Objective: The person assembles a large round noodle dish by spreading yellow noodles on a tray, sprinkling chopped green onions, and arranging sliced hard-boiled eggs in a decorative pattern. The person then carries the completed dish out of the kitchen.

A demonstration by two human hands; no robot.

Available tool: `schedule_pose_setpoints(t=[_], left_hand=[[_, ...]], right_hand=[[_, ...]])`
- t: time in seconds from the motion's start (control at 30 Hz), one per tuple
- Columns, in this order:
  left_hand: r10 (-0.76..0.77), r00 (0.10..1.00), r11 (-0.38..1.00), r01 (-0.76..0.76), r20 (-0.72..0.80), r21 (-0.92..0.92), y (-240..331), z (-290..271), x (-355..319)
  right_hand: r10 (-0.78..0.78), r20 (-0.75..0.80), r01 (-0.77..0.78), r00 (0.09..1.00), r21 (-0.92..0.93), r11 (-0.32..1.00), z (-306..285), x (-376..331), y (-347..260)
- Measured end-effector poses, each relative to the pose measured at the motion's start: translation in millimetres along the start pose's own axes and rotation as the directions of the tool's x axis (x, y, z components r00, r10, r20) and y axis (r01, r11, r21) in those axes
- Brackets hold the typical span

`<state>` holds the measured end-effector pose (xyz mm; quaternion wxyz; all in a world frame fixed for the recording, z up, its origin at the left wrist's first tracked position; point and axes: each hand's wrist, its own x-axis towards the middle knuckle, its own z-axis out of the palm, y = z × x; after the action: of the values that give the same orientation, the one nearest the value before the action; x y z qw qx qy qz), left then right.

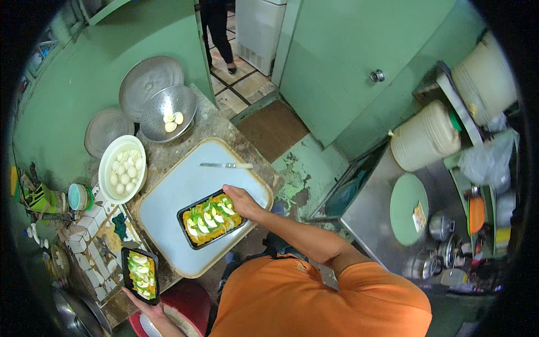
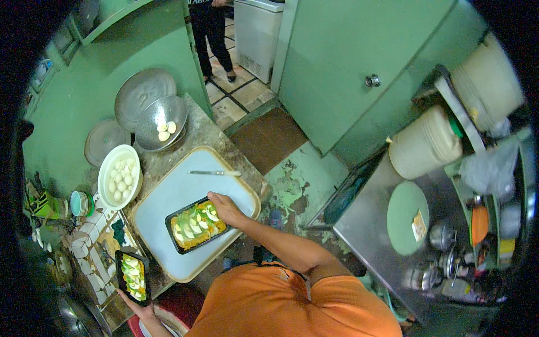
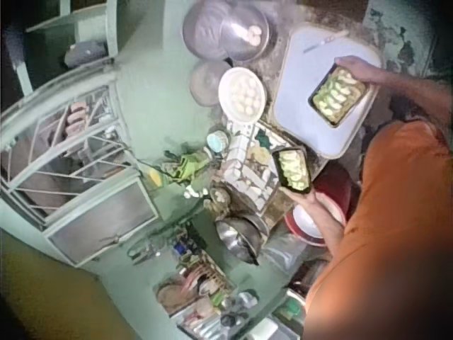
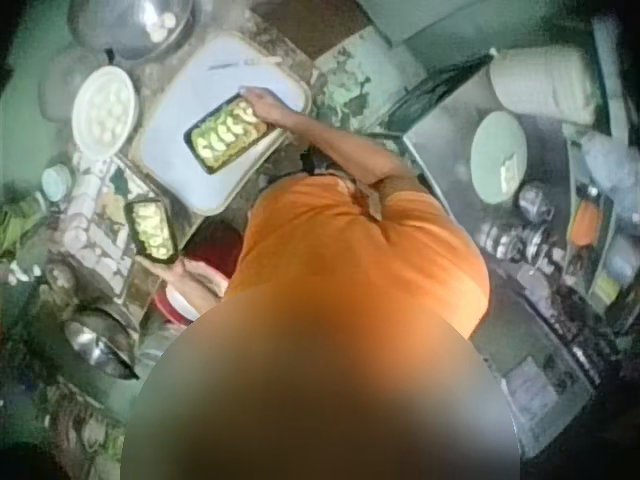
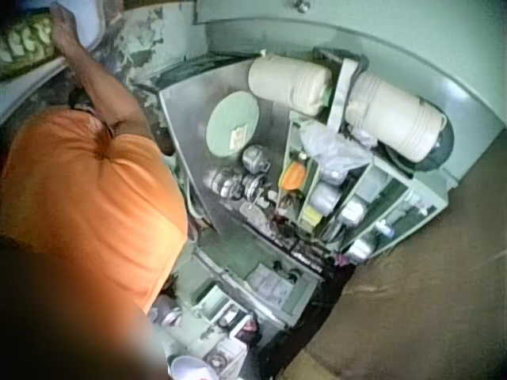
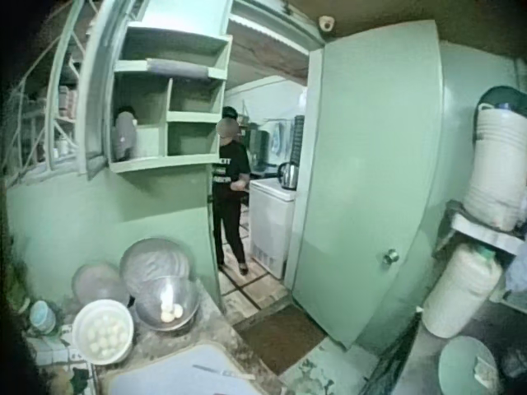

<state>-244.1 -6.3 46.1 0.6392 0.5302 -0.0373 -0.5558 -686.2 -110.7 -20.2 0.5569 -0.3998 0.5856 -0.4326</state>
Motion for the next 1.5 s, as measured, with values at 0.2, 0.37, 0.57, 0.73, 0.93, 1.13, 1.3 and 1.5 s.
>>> schedule_pose_setpoints(t=[0.2,0.37,0.57,0.73,0.93,1.13,1.3,1.5], left_hand=[[0.005,0.999,0.993,0.001,0.049,-0.117,-75.1,124.0,-37.1],[-0.115,0.971,0.975,0.150,0.210,-0.162,-134.7,213.2,-42.5],[-0.157,0.871,0.975,0.210,0.465,-0.065,-177.0,317.0,-22.9],[-0.209,0.824,0.948,0.304,0.526,-0.099,-202.2,423.8,-6.0],[-0.145,0.822,0.963,0.245,0.550,-0.111,-220.4,564.4,14.0],[-0.074,0.833,0.959,0.210,0.549,-0.189,-231.5,690.0,46.9],[-0.083,0.870,0.951,0.216,0.486,-0.223,-243.4,767.1,84.0],[0.001,0.891,0.926,0.170,0.454,-0.336,-265.0,820.2,121.3]], right_hand=[[0.134,-0.032,-0.125,0.990,0.212,0.969,-112.9,28.8,-59.3],[0.151,-0.262,-0.078,0.953,0.270,0.960,-201.7,66.7,-73.0],[0.242,-0.392,-0.052,0.888,0.436,0.898,-278.2,85.3,-104.8],[0.170,-0.476,0.035,0.863,0.391,0.920,-327.8,117.8,-158.8],[0.067,-0.473,0.079,0.879,0.283,0.956,-388.9,199.2,-229.9],[-0.003,-0.545,0.187,0.839,0.283,0.941,-424.7,300.0,-287.7],[0.054,-0.552,0.096,0.832,0.240,0.966,-456.5,380.1,-294.8],[0.028,-0.413,0.102,0.910,0.291,0.951,-495.0,443.1,-279.6]])
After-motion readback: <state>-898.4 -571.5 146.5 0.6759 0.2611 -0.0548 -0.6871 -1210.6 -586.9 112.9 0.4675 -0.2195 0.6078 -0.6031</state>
